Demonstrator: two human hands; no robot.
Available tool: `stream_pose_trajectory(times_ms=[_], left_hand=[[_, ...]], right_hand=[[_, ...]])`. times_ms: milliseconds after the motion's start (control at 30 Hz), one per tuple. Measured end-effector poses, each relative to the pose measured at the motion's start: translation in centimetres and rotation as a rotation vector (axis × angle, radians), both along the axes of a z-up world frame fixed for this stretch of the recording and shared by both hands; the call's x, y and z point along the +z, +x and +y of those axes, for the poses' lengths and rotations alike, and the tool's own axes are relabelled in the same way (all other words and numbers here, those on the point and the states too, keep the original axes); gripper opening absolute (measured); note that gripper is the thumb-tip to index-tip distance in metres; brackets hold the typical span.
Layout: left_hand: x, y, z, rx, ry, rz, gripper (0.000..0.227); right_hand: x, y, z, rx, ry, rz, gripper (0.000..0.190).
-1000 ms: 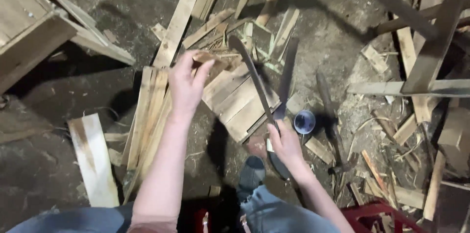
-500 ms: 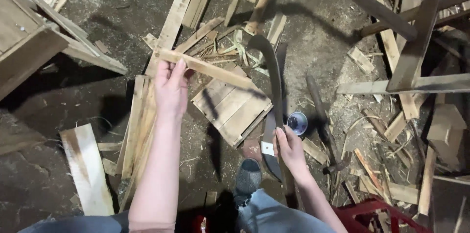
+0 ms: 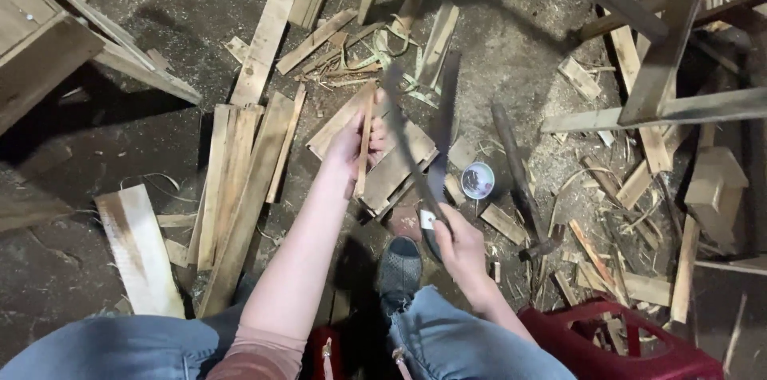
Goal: The person is disassembling wooden pieces using a hammer and a hand blade to pry them apart and split them on a workshop floor.
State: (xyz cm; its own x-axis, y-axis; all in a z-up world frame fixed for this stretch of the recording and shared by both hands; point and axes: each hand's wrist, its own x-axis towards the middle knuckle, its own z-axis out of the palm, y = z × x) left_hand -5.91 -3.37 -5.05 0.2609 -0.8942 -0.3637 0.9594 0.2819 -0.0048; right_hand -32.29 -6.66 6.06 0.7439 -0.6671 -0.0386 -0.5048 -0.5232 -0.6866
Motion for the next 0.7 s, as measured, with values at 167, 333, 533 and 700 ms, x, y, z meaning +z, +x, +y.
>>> stream_pose_trajectory(times_ms=[167,333,533,700], left_hand=[[1.0,0.3,-2.4,-0.186,-0.035,-0.053,0.04],[2.7,-3.6,-2.9,-0.217,0.39,-0.316,0.019],[4.8,-4.9,0.0,-0.268,0.109,0.037,0.058],[7.0,-6.8,-0.4,-0.431,-0.316,0.033,0.042]], right_hand=[[-3.9,-0.6,-1.1,0.136,-0.46,-0.079,0.035],[-1.7,-0.4,-2.3,0.005,-0.354,-0.105,0.03],[-5.6,-5.9,-4.8,-0.568,-0.055,-0.197,0.04],[-25.9,-19.1,-8.7,-0.894,-0.214,0.319,0.055]])
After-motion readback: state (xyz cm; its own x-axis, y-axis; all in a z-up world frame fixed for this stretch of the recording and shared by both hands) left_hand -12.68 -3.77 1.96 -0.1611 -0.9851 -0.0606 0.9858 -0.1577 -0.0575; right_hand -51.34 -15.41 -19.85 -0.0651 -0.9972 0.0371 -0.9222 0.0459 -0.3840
